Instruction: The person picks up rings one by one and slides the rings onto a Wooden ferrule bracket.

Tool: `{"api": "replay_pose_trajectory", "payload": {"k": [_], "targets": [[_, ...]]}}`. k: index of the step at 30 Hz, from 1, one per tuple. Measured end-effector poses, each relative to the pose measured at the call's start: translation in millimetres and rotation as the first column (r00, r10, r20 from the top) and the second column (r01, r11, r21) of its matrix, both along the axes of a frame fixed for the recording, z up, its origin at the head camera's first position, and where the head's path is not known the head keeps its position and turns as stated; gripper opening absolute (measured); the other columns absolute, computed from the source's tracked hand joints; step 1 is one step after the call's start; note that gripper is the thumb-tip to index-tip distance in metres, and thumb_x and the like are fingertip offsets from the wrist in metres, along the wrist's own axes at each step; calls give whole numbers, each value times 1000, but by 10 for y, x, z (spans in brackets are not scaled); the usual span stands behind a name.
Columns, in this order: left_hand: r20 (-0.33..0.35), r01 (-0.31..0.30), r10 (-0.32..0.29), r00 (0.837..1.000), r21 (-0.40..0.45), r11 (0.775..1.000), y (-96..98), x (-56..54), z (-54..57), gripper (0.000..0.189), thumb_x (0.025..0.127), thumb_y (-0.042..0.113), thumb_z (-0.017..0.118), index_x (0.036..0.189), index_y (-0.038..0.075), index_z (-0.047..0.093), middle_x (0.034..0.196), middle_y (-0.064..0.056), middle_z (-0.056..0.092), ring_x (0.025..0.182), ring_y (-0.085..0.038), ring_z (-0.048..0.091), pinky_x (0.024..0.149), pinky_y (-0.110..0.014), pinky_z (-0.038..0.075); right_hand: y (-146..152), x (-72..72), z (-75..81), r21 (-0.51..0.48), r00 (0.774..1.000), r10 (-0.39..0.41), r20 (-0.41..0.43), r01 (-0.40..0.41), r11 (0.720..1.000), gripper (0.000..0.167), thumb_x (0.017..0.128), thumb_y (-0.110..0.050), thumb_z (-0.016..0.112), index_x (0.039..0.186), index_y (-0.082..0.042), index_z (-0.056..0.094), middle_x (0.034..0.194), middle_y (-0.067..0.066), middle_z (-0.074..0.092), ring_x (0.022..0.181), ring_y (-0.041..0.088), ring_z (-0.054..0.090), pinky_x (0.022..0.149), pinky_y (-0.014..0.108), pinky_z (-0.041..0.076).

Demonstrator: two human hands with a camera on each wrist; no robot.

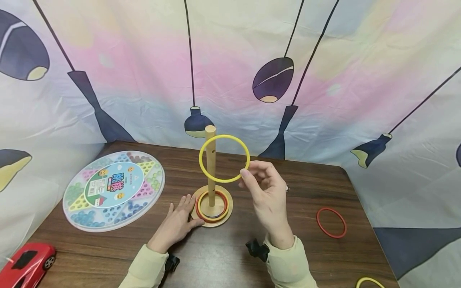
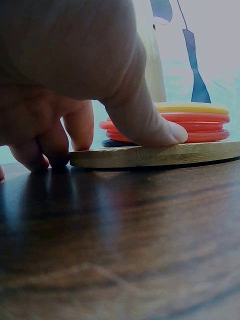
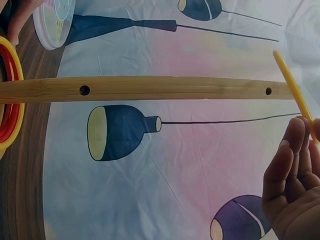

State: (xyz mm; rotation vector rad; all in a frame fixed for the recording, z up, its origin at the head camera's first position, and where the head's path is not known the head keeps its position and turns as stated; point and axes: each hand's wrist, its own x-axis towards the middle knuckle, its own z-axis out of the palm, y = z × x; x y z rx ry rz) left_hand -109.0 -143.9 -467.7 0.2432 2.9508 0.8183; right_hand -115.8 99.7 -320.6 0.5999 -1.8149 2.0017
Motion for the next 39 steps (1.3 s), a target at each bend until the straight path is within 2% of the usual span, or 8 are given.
{"api": "replay_pose_trajectory", "payload": {"k": [8,18,25,32,39], "targets": [[0,-2,2,1000,1,1000,-7,-7,-10,83,87,43,69,147,-5,36,152,-26,30,143,-39,23,111,-65,13,-24,-18,-20,-11,1000,9,18,-9,1000,17,91,4,64,105,10,58,81,9,66,68,19,64,65,31,57],[-8,3,-3,1000,4,1000,-7,-9,-7,82,87,42,68,146,-6,37,152,-27,31,143,-39,23,111,-66,13,-59,-39,12,-11,999,20,35,-19,1000,14,91,2,64,104,4,61,81,10,66,68,20,64,65,32,57],[-2,-2,2,1000,9,1000,-11,-6,-6,82,87,42,69,146,-6,37,152,-26,30,143,-39,23,111,-65,13,-75,-66,46,-25,999,22,31,-21,999,18,91,1,64,105,11,57,80,12,66,66,22,63,64,31,56],[-7,5,-5,1000,14,1000,-5,8,2,82,87,41,69,146,-6,38,151,-27,31,143,-39,24,111,-65,14,-80,-83,91,-11,1000,8,14,-8,1000,13,92,0,64,104,4,60,80,15,65,64,23,63,64,31,56],[-11,8,-8,1000,14,1000,-2,9,0,81,88,41,69,145,-7,38,151,-27,32,142,-40,25,110,-66,15,-97,-105,118,-31,1000,2,8,-1,1000,20,92,0,64,105,12,57,79,20,65,63,23,63,62,32,56]]}}
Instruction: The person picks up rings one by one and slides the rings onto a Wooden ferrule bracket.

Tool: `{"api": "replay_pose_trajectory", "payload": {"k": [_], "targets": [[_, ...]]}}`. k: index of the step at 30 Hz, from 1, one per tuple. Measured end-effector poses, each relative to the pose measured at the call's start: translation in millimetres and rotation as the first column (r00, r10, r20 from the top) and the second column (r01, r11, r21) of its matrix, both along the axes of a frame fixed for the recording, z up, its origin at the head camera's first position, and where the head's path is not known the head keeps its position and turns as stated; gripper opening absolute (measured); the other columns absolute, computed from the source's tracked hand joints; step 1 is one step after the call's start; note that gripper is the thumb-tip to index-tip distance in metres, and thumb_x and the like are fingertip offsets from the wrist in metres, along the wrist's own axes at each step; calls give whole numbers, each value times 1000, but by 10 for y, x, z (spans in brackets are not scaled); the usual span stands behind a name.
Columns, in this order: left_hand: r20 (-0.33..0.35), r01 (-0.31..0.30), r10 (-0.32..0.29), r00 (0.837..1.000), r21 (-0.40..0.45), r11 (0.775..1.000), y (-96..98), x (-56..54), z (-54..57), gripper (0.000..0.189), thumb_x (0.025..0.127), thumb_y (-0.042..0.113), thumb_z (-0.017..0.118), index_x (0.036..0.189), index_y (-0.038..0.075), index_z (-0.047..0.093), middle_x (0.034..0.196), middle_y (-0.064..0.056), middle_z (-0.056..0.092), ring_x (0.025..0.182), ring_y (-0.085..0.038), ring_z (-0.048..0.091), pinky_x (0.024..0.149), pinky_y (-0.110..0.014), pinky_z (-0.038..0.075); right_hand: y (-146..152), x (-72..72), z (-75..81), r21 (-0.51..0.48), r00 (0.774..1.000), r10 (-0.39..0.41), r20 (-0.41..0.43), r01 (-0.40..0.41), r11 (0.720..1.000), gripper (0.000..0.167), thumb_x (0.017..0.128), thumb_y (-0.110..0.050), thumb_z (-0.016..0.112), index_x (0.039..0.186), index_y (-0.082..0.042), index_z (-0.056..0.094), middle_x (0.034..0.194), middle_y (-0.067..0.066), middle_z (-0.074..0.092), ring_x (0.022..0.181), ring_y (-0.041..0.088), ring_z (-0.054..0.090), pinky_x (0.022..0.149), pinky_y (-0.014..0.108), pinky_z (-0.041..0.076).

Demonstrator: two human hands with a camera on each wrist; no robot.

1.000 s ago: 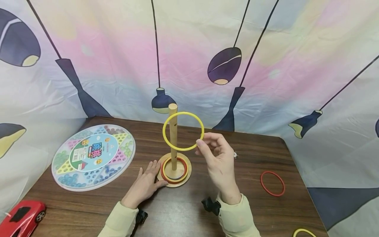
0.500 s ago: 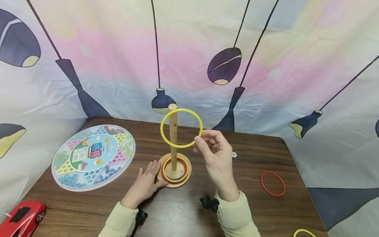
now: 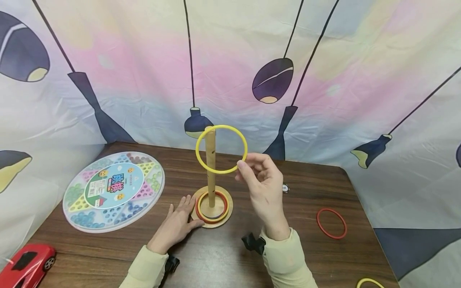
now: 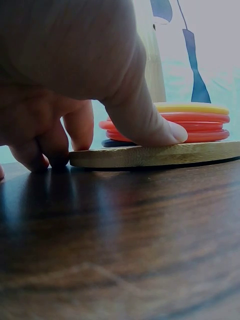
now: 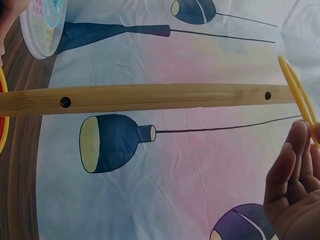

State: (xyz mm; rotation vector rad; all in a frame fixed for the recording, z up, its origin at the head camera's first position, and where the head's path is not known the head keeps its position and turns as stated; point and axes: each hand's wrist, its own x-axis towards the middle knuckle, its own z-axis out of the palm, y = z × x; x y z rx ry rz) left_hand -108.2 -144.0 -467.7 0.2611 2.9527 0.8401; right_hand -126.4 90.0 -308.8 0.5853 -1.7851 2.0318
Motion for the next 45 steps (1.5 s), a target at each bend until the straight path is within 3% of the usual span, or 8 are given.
{"api": "replay_pose_trajectory", "payload": {"k": [11,27,32,37,45], "targets": [[-4,7,-7,1000,-5,1000,-10,-3,2,82,88,42,67,147,-6,36,152,-27,30,143,-39,23,111,-66,14,-36,-44,28,-30,1000,9,-4,-9,1000,14,92,-1,65,105,3,62,82,10,68,64,19,64,63,29,57],[-10,8,-8,1000,-16,1000,-13,-5,-3,81,89,43,66,146,-6,37,151,-28,31,143,-39,24,111,-65,14,-92,-87,-21,-55,1000,19,16,-18,998,18,90,2,65,104,10,58,79,13,67,63,18,64,62,28,56],[-8,6,-6,1000,-15,1000,-13,-1,1,81,89,43,66,146,-6,37,151,-28,31,143,-39,24,111,-65,14,-101,-103,-116,-45,999,6,38,-5,999,15,90,2,66,103,7,60,77,15,67,61,19,64,61,28,55],[-7,6,-6,1000,-11,1000,-6,0,3,81,88,43,67,146,-6,37,151,-28,31,142,-40,24,111,-65,14,-74,-101,-274,-6,993,5,118,-4,1000,17,91,-1,67,104,6,60,79,14,67,64,18,65,62,29,56],[-5,11,-11,1000,-14,1000,-6,6,29,82,88,42,67,146,-7,37,151,-28,31,142,-40,24,110,-66,15,3,-104,-583,57,960,9,281,-25,998,17,92,-4,66,106,2,59,83,16,66,68,18,65,65,31,57]]}}
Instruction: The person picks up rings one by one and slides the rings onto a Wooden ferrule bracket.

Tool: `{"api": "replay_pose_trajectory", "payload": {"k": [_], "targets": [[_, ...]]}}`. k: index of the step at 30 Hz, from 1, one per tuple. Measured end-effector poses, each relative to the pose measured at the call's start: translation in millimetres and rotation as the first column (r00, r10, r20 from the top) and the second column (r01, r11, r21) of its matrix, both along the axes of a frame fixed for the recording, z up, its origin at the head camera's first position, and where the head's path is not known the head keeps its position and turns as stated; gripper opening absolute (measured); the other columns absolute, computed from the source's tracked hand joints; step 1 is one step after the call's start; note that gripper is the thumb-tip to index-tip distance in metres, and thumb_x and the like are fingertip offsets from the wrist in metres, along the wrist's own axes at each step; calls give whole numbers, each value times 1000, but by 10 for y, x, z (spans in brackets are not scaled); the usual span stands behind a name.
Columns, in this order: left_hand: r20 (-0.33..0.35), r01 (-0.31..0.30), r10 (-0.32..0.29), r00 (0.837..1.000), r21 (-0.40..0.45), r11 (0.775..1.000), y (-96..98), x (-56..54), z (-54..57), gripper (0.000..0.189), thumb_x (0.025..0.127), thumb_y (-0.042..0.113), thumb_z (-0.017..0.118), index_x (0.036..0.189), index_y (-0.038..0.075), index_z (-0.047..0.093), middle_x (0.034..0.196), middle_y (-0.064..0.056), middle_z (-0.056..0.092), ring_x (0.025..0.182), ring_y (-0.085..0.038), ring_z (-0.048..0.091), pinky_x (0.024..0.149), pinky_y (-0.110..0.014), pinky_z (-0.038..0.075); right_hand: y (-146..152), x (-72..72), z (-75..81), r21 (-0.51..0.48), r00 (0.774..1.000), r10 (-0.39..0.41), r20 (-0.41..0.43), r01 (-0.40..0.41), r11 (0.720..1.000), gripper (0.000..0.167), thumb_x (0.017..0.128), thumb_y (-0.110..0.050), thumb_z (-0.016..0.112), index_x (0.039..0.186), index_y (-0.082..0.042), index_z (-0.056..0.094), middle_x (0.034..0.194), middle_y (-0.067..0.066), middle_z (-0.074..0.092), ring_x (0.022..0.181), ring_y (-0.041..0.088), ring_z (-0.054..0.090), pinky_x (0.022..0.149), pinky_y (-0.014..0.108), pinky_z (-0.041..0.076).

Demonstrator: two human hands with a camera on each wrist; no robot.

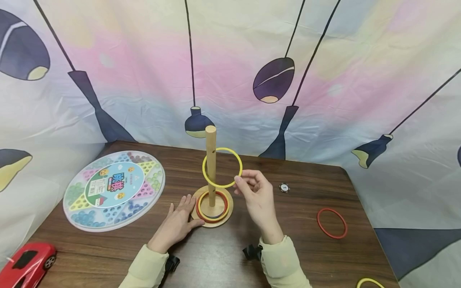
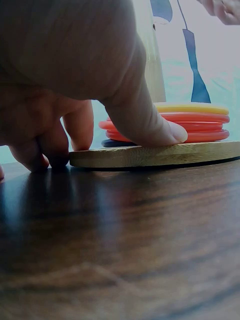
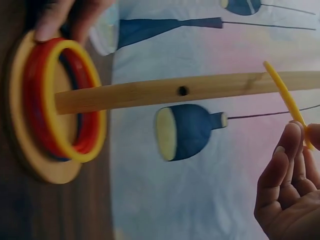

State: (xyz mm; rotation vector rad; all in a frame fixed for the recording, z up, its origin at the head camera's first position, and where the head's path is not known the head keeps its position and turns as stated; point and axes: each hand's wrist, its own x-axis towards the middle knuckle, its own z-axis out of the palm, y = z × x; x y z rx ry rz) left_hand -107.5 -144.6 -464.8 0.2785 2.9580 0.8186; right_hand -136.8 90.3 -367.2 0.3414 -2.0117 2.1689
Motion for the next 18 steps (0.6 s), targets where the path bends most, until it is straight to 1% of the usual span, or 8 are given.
{"api": "replay_pose_trajectory", "payload": {"k": [3,6,9,14,18], "targets": [[-1,2,-2,1000,-3,1000,1,-2,-4,82,88,42,67,146,-7,37,151,-28,31,142,-40,24,110,-66,15,19,-1,-106,11,998,-2,65,1,1000,18,92,-6,67,106,2,59,83,12,67,68,17,65,66,30,57],[-3,1,-1,1000,0,1000,-4,-3,-7,82,88,42,67,146,-7,37,151,-28,31,142,-40,24,110,-66,15,18,-10,-194,23,994,-7,110,4,1000,18,91,-6,68,106,1,60,82,13,67,66,17,65,65,30,57],[-10,3,-3,1000,3,1000,-9,-2,-12,81,88,41,67,146,-7,37,151,-28,32,142,-40,24,110,-66,15,8,-20,-257,47,991,-6,137,0,999,18,91,-6,68,105,2,60,81,16,67,64,17,64,65,30,56],[-11,6,-6,1000,11,1000,-13,-2,-22,81,88,41,67,146,-7,37,151,-28,31,142,-41,24,110,-66,15,-13,-32,-352,108,982,11,186,-32,994,17,92,-6,67,106,2,61,86,26,66,65,19,64,67,35,57],[-10,6,-6,1000,16,1000,-13,-4,-27,81,88,42,67,146,-7,37,151,-28,31,142,-41,24,110,-66,15,-29,-47,-457,164,969,29,246,-71,984,16,93,-6,65,105,2,61,84,26,66,65,22,64,67,39,57]]}}
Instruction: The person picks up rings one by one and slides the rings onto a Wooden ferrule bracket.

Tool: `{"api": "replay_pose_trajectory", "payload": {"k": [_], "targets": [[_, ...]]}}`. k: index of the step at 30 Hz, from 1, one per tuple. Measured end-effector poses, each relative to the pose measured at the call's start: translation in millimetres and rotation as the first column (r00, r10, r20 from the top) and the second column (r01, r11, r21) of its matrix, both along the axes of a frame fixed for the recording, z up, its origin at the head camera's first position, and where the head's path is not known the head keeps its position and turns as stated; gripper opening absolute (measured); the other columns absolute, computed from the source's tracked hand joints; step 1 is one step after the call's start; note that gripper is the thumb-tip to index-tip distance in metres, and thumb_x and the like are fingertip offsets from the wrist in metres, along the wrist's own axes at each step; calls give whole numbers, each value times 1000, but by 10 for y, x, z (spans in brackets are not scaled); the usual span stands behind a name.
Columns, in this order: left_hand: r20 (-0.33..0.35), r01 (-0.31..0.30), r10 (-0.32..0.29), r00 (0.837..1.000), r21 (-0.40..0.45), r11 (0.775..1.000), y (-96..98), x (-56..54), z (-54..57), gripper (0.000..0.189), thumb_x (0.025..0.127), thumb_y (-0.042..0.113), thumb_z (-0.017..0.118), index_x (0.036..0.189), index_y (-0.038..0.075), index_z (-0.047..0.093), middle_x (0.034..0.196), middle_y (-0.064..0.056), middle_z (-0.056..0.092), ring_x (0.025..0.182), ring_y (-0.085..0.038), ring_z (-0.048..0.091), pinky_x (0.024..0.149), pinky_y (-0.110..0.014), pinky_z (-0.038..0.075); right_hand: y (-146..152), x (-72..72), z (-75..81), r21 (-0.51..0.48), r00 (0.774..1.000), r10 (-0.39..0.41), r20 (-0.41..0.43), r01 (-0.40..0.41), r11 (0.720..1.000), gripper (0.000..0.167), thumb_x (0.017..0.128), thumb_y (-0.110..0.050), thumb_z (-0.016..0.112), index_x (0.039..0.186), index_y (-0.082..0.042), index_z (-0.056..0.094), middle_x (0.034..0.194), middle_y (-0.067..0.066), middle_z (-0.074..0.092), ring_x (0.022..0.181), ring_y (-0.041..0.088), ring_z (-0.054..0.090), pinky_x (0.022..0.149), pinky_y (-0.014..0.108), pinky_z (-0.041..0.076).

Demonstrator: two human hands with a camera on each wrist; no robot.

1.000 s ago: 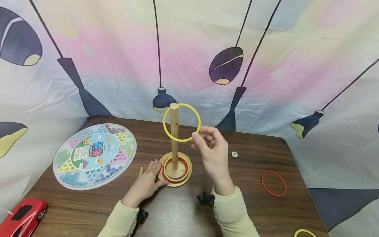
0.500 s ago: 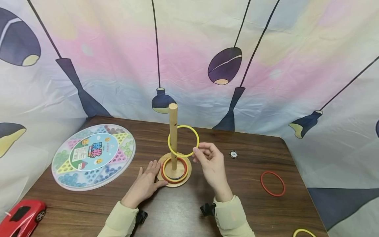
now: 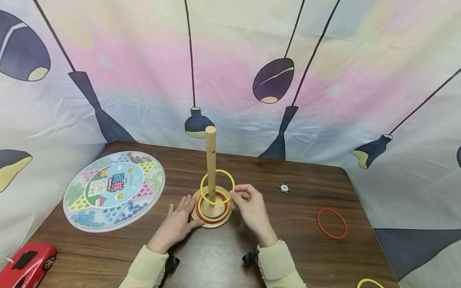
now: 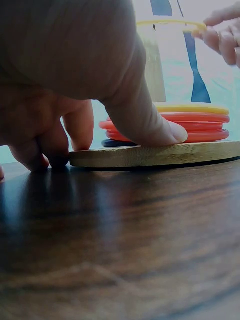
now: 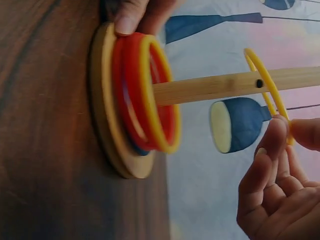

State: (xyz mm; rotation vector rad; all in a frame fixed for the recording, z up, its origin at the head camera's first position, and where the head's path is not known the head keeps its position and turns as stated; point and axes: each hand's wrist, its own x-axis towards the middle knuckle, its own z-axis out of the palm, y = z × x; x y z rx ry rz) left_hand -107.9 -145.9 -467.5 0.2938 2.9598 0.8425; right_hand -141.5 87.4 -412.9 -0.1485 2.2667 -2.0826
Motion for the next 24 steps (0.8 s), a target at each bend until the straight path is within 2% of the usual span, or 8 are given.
{"api": "replay_pose_trajectory", "payload": {"k": [10,17,24], "targets": [[-10,0,0,1000,-1,1000,2,5,7,81,88,41,67,145,-8,37,150,-29,32,142,-41,25,110,-66,15,-11,-18,-188,165,993,84,88,-97,981,18,92,-3,63,107,7,60,77,16,67,61,19,60,64,40,56],[-12,-5,5,1000,-10,1000,6,7,6,82,88,41,68,145,-8,37,150,-29,32,142,-41,25,110,-66,15,-6,-48,-275,215,986,100,130,-127,968,20,92,-1,61,108,11,59,76,16,66,60,24,60,60,42,54],[-12,-4,3,1000,-19,1000,8,4,12,82,88,42,67,145,-8,37,150,-29,32,142,-41,25,110,-66,15,4,-56,-330,238,983,124,132,-153,959,19,93,-7,63,108,5,61,76,12,66,59,20,59,60,38,54]]}}
